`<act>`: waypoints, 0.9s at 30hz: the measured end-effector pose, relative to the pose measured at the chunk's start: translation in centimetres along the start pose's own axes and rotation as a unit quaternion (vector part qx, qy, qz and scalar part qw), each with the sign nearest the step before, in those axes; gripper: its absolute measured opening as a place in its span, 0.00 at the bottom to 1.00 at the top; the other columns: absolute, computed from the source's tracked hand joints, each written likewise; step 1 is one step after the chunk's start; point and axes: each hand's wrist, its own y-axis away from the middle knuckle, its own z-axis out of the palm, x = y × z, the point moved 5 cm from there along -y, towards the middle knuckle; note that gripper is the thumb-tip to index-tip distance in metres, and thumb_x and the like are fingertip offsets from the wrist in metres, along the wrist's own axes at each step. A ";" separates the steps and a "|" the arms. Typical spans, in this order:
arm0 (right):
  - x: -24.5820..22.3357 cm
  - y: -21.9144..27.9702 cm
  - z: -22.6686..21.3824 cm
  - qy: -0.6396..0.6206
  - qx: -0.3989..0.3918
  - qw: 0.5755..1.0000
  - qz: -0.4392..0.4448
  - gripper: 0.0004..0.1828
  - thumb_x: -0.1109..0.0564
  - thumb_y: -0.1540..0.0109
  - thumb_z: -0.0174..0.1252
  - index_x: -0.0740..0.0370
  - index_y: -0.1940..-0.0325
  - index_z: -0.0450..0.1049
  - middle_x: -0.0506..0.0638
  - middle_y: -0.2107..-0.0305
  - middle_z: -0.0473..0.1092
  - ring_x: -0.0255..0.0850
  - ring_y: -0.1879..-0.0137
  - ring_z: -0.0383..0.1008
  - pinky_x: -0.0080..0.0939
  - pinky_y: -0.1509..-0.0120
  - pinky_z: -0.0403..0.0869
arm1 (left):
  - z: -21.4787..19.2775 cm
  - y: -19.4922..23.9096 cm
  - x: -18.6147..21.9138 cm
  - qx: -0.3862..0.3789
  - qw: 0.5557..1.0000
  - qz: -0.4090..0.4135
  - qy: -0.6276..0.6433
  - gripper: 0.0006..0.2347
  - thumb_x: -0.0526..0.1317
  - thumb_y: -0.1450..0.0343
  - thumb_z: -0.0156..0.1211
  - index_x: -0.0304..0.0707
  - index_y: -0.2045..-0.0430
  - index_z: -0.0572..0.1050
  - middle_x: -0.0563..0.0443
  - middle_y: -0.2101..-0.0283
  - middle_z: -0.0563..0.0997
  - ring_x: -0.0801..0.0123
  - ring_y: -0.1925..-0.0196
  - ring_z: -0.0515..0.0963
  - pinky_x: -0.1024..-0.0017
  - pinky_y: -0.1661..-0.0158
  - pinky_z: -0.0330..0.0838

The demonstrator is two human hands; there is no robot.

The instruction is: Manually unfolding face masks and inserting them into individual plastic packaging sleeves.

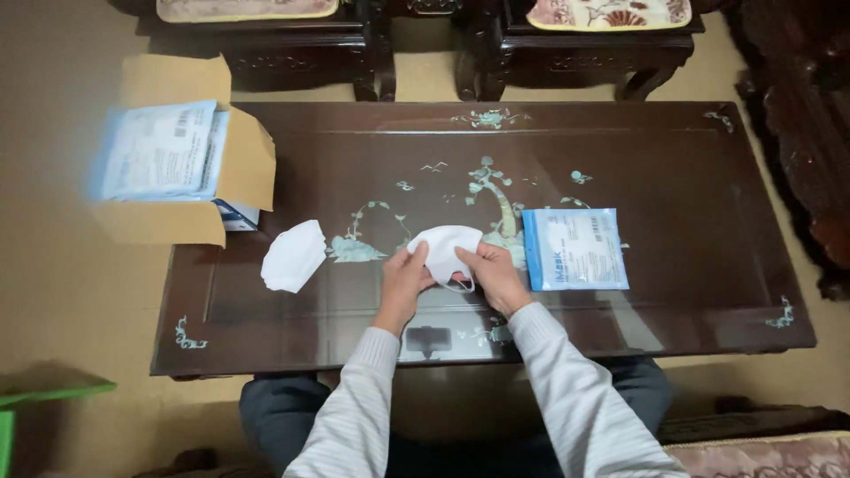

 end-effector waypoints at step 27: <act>0.7 -0.2 -0.5 0.018 -0.022 0.998 0.057 0.08 0.62 0.38 0.64 0.72 0.60 0.79 0.60 0.74 0.78 0.43 0.74 0.82 0.41 0.68 0.84 | 0.2 -3.2 -4.0 -0.034 0.999 -0.019 -0.019 0.13 0.36 0.29 0.67 0.22 0.57 0.78 0.38 0.65 0.78 0.53 0.67 0.86 0.60 0.65 0.86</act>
